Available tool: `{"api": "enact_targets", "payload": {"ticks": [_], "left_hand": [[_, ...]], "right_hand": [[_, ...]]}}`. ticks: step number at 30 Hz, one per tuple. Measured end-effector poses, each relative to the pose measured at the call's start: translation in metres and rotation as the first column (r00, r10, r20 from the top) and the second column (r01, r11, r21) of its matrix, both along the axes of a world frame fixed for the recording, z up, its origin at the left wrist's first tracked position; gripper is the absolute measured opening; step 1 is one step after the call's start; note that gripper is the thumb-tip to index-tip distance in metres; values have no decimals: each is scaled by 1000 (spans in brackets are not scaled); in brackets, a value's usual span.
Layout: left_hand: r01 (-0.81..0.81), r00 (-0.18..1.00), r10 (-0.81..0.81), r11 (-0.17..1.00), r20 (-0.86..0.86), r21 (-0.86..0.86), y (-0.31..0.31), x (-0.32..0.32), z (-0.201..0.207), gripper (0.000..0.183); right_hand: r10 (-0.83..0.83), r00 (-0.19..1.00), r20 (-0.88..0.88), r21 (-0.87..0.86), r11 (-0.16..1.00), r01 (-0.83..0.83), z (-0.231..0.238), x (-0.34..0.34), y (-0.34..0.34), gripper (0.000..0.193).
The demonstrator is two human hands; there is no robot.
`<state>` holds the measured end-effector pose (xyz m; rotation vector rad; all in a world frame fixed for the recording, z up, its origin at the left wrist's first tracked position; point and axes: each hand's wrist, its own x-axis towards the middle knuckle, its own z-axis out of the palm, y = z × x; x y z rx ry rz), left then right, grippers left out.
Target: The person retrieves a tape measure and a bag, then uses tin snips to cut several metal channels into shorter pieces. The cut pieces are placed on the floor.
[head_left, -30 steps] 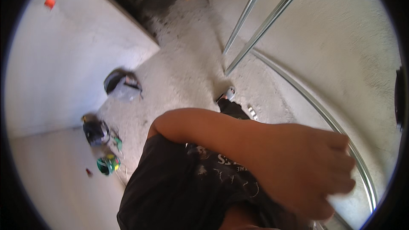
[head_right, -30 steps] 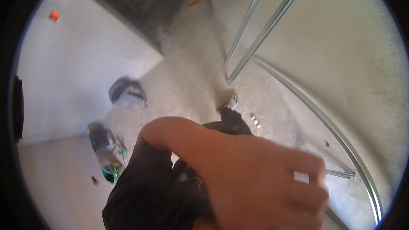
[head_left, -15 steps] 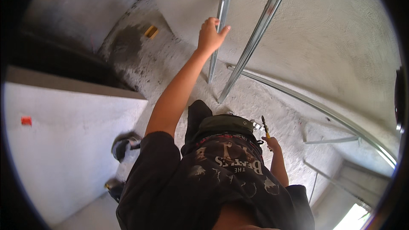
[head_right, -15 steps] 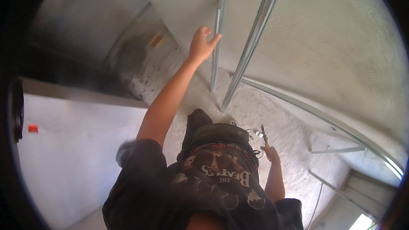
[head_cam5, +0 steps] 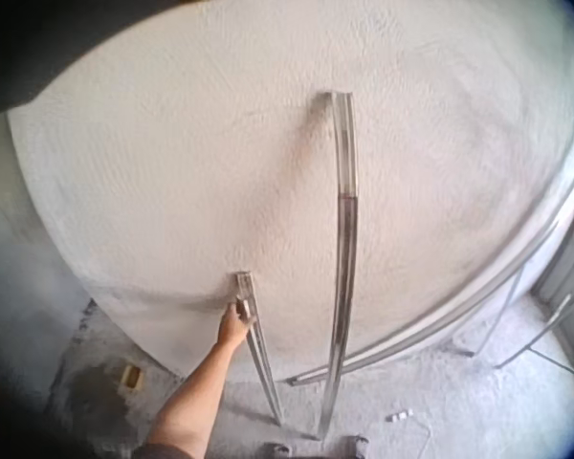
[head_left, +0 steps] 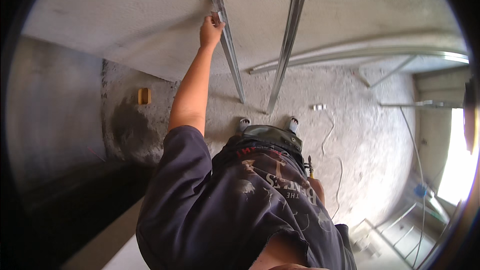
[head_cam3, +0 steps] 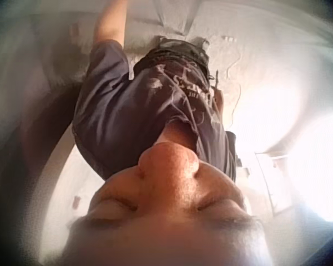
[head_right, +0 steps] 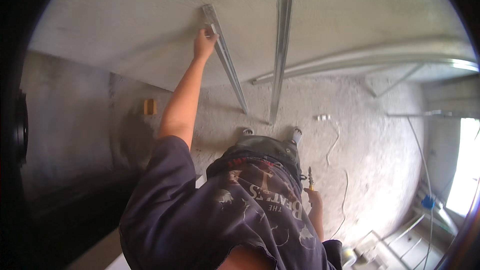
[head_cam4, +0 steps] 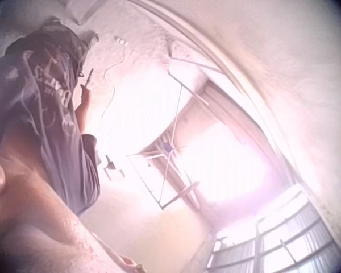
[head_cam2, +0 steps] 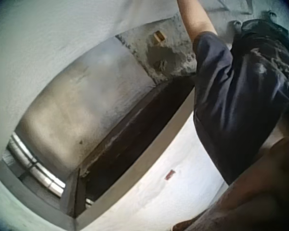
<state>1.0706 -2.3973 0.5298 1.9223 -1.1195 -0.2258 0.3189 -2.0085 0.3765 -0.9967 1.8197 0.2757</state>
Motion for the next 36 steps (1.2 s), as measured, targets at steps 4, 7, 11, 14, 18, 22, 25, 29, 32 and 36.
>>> {"api": "enact_targets", "payload": {"ticks": [4, 7, 11, 14, 18, 22, 25, 29, 32, 36], "left_hand": [[27, 998, -24, 998, 59, -54, 40, 8, -2, 51], [238, 971, -239, 969, -21, -66, 73, -29, 15, 45], [380, 904, -410, 900, -124, -212, 120, -90, 54, 40], [380, 900, -422, 882, -109, -279, 126, -124, 80, 35], [442, 884, -466, 855, -26, -270, 110, -179, 78, 33], [429, 903, -428, 900, 28, -81, 90, -214, 39, 35], [311, 948, -308, 950, 77, -27, 78, -237, 6, 40], [290, 955, -289, 957, 60, -9, 57, -245, -7, 46], [242, 968, -246, 967, 49, 79, 49, -255, -8, 47], [193, 980, -197, 973, 23, 127, 38, -247, -13, 52]], "right_hand": [[-145, 977, 159, 52, 989, 138, 47, 48, 108, 35], [-335, 916, 219, 170, 938, 302, 93, 93, 150, 41], [-590, 707, 390, 166, 800, 577, 102, 109, 207, 41], [-448, 779, 439, -32, 858, 512, 101, 125, 207, 40], [-278, 941, 192, -236, 918, 320, 58, 104, 202, 58], [-430, 903, -12, 111, 897, 429, 5, 59, 189, 63], [-440, 895, -70, 177, 878, 445, -26, 34, 193, 64], [-355, 932, -72, 192, 912, 362, -43, 11, 210, 60], [-366, 927, -82, 193, 907, 375, -31, 7, 229, 58], [-392, 915, -93, 165, 900, 403, -8, 3, 243, 55]]}}
